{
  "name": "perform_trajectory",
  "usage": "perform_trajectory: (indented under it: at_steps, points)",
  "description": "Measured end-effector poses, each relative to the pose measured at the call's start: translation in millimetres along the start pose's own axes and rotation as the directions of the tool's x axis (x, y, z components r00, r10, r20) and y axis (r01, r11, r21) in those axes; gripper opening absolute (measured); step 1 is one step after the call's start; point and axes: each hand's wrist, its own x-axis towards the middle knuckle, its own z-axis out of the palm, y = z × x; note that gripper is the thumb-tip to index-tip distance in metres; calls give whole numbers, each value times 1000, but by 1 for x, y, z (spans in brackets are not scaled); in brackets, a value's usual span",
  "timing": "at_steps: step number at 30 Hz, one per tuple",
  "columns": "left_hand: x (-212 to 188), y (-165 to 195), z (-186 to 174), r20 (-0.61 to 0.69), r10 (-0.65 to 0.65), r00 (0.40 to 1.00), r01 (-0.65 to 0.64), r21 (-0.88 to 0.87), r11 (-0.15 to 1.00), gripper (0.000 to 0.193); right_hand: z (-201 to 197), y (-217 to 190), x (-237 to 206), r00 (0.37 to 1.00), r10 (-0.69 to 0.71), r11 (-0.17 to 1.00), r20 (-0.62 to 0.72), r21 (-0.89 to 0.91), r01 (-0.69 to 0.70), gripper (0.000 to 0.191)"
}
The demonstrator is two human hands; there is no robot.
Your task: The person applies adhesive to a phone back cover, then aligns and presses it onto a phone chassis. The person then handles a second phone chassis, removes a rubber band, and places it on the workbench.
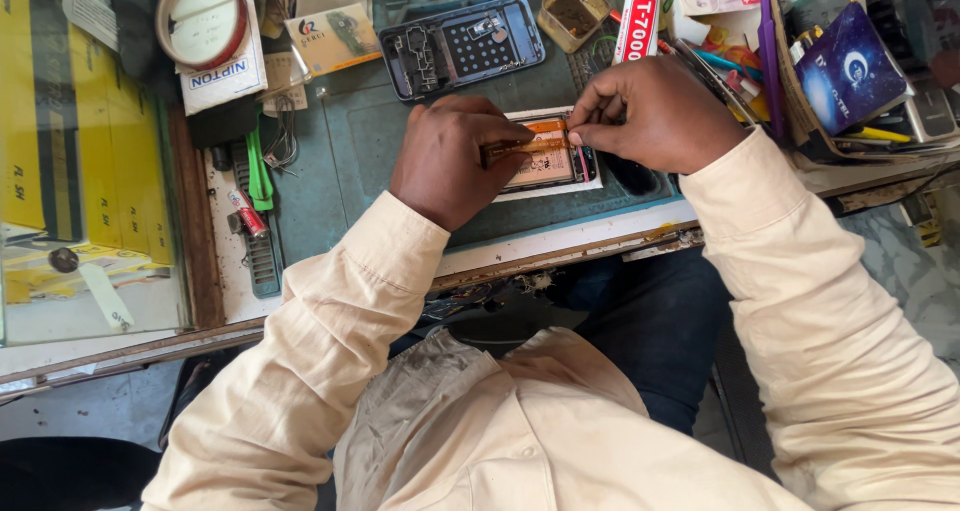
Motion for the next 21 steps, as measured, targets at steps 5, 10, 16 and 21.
perform_trajectory:
  at_steps: [5, 10, 16, 21]
  points:
    - [1, -1, 0, -12, 38, 999, -39, -36, 999, 21, 1, -3, 3, 1000, -12, 998, -1, -64, 12, 14]
    - [0, 1, -1, -25, 51, 998, -51, -11, 999, 18, 0, -6, 6, 999, -44, 991, 5, -123, 44, 13]
    - [-1, -1, -1, -32, 47, 998, -47, -10, 999, 15, -2, -8, 7, 998, 43, 996, 38, -86, -39, 13]
    - [-1, -2, -1, -23, 43, 999, -43, -12, 999, 16, 0, -7, 7, 1000, -8, 996, 26, -85, 10, 15]
